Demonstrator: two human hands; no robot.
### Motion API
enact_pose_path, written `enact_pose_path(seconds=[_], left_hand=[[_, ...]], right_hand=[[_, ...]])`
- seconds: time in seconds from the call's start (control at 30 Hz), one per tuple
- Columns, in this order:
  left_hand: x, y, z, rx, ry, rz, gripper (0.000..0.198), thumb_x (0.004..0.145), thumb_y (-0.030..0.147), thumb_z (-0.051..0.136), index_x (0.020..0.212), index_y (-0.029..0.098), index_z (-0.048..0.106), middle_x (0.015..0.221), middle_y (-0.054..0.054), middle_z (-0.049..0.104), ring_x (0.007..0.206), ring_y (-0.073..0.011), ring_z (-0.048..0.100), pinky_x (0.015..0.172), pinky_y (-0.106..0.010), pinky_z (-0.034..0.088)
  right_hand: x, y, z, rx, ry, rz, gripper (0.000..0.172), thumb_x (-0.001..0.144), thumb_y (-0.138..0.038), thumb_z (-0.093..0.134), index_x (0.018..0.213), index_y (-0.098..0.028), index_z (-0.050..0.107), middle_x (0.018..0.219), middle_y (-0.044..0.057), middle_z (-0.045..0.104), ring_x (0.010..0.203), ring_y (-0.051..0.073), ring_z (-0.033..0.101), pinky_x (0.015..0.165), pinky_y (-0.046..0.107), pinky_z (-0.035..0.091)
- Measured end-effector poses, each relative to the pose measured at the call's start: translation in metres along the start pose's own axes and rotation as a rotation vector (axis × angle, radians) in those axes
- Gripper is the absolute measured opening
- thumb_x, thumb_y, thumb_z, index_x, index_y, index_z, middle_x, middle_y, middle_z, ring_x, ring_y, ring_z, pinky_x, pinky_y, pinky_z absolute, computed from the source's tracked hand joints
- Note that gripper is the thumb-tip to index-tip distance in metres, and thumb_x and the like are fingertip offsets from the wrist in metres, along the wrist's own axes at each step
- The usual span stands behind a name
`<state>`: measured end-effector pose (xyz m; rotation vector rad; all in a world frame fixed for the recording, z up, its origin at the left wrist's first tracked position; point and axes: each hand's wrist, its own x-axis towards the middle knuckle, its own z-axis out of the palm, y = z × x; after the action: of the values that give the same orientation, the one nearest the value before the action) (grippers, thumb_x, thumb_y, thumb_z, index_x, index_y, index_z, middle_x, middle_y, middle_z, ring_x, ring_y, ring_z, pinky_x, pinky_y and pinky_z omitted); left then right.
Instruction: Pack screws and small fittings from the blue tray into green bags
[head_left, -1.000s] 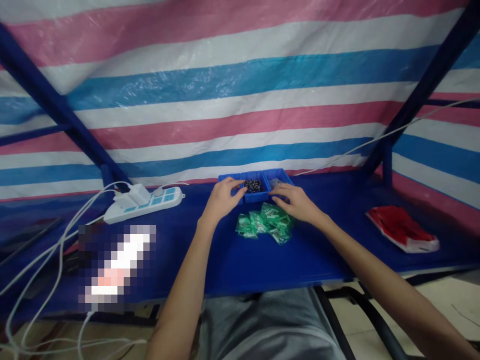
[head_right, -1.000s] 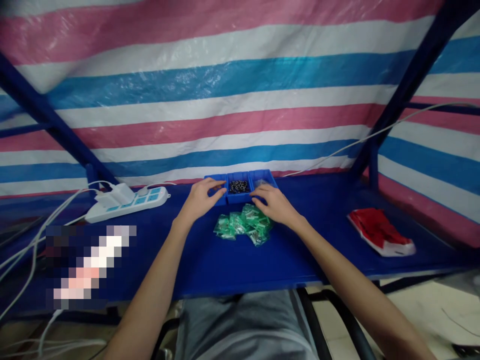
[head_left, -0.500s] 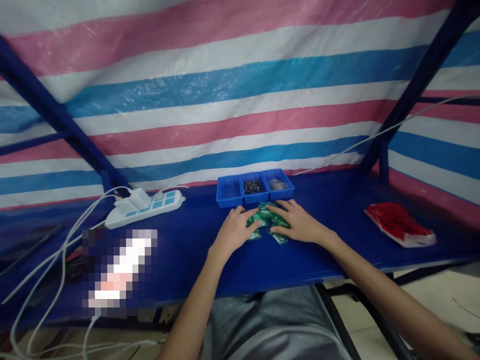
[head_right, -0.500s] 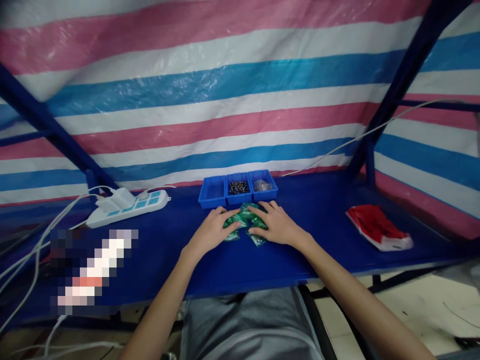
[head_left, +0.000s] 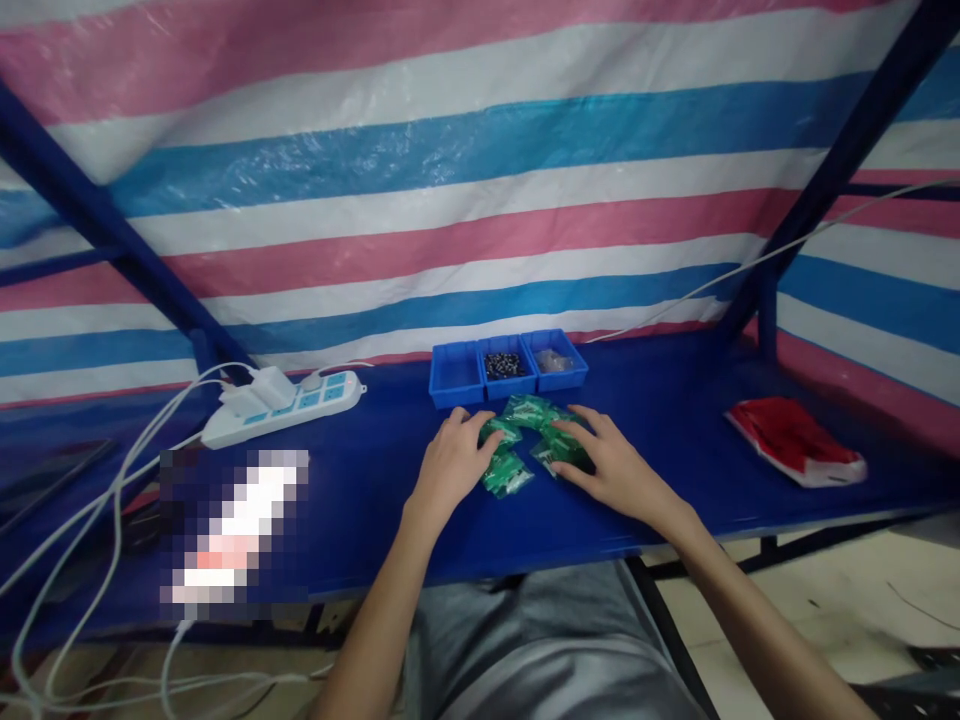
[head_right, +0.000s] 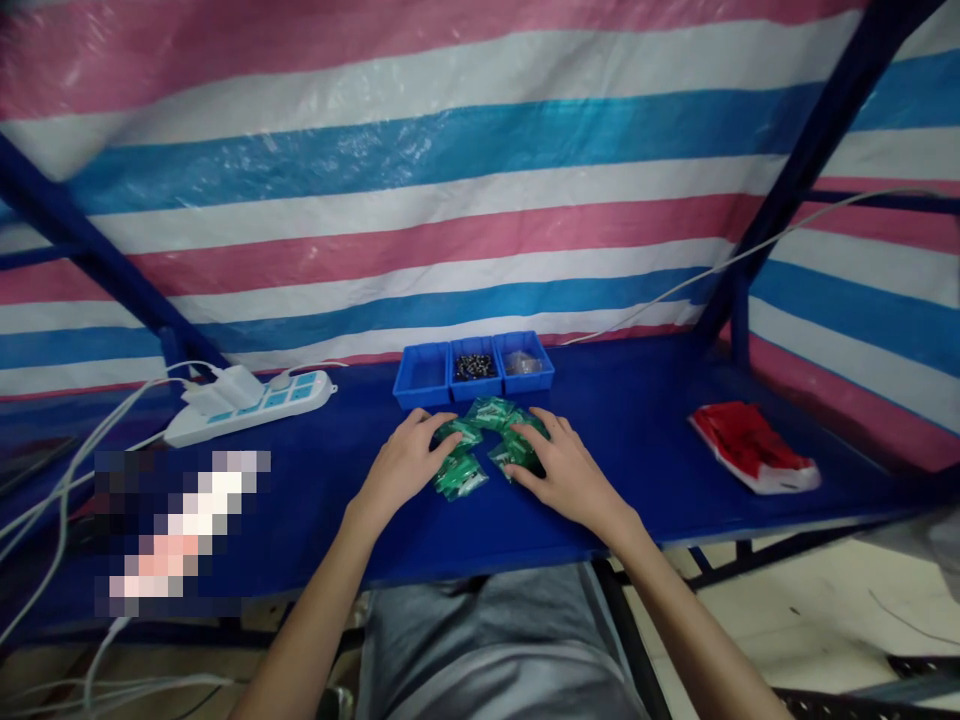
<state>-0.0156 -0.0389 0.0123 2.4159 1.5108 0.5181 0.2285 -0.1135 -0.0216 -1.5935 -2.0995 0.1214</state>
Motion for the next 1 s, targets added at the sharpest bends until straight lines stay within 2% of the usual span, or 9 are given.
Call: enact_pose_path(seconds=[0.07,0.17,0.27,0.4,0.57,0.73,0.8,0.9,1.0], left_hand=[[-0.009,0.002,-0.001,-0.004,0.011,0.08,0.043,0.1,0.05,0.043,0.136,0.031,0.058,0.132,-0.009,0.055,0.118,-0.0292,0.058,0.098,-0.043,0.048],[-0.022,0.0,-0.003,-0.057,-0.111,0.196,0.041,0.101,0.048,0.042,0.139,0.038,0.055,0.152,-0.003,0.044,0.141,-0.0315,0.04,0.112,-0.052,0.037],[-0.034,-0.004,-0.002,-0.109,-0.193,0.177,0.043,0.101,0.05,0.041,0.142,0.043,0.051,0.161,0.001,0.03,0.15,-0.0342,0.022,0.115,-0.058,0.031],[-0.044,-0.002,0.008,-0.108,-0.137,0.139,0.045,0.099,0.054,0.044,0.14,0.039,0.056,0.165,0.001,0.021,0.152,-0.0362,0.015,0.117,-0.058,0.028],[-0.052,0.009,0.021,-0.03,0.024,0.125,0.046,0.095,0.054,0.052,0.135,0.031,0.061,0.165,-0.002,0.018,0.152,-0.0363,0.013,0.118,-0.057,0.028],[-0.066,0.011,0.021,-0.063,0.005,0.101,0.053,0.094,0.052,0.056,0.142,0.03,0.054,0.164,-0.003,0.023,0.152,-0.0342,0.016,0.119,-0.053,0.031],[-0.072,0.01,0.018,-0.097,-0.015,0.057,0.05,0.096,0.05,0.053,0.143,0.031,0.052,0.162,-0.004,0.028,0.151,-0.0324,0.021,0.118,-0.051,0.033],[-0.075,0.009,0.013,-0.143,-0.027,0.003,0.044,0.099,0.046,0.049,0.14,0.032,0.056,0.157,-0.004,0.038,0.145,-0.0297,0.036,0.117,-0.047,0.037],[-0.072,0.008,0.009,-0.167,-0.009,-0.008,0.038,0.099,0.043,0.049,0.134,0.033,0.06,0.151,-0.003,0.045,0.136,-0.0263,0.048,0.115,-0.042,0.04]], right_hand=[[-0.002,-0.001,0.001,-0.011,0.01,-0.005,0.047,0.096,-0.049,0.052,0.136,-0.027,0.056,0.144,0.014,0.047,0.133,0.035,0.046,0.106,0.053,0.044],[-0.003,0.005,0.002,-0.029,0.026,-0.017,0.041,0.097,-0.043,0.051,0.134,-0.026,0.059,0.137,0.014,0.053,0.128,0.034,0.049,0.105,0.053,0.045],[-0.004,0.012,0.002,-0.03,0.061,0.023,0.041,0.098,-0.042,0.051,0.133,-0.024,0.06,0.129,0.015,0.057,0.121,0.033,0.053,0.102,0.052,0.046],[-0.004,0.01,0.002,0.008,0.105,0.05,0.043,0.098,-0.045,0.05,0.136,-0.026,0.059,0.123,0.014,0.06,0.113,0.032,0.056,0.099,0.05,0.048],[-0.006,0.004,0.003,0.025,0.109,-0.049,0.04,0.098,-0.036,0.05,0.136,-0.027,0.058,0.132,0.013,0.057,0.123,0.033,0.053,0.105,0.054,0.045],[-0.009,0.009,0.007,0.004,0.085,-0.091,0.037,0.097,-0.022,0.046,0.129,-0.027,0.064,0.144,0.012,0.051,0.13,0.032,0.051,0.105,0.054,0.045],[-0.009,0.007,0.005,-0.012,0.051,-0.105,0.036,0.098,-0.025,0.046,0.129,-0.028,0.065,0.146,0.01,0.052,0.129,0.032,0.053,0.102,0.053,0.047],[-0.009,-0.001,-0.001,-0.022,0.01,-0.142,0.035,0.101,-0.033,0.046,0.13,-0.029,0.064,0.144,0.009,0.055,0.127,0.03,0.055,0.101,0.051,0.046],[-0.01,-0.011,-0.008,-0.001,-0.029,-0.198,0.04,0.1,-0.044,0.049,0.136,-0.029,0.06,0.143,0.009,0.057,0.132,0.031,0.052,0.103,0.051,0.043]])
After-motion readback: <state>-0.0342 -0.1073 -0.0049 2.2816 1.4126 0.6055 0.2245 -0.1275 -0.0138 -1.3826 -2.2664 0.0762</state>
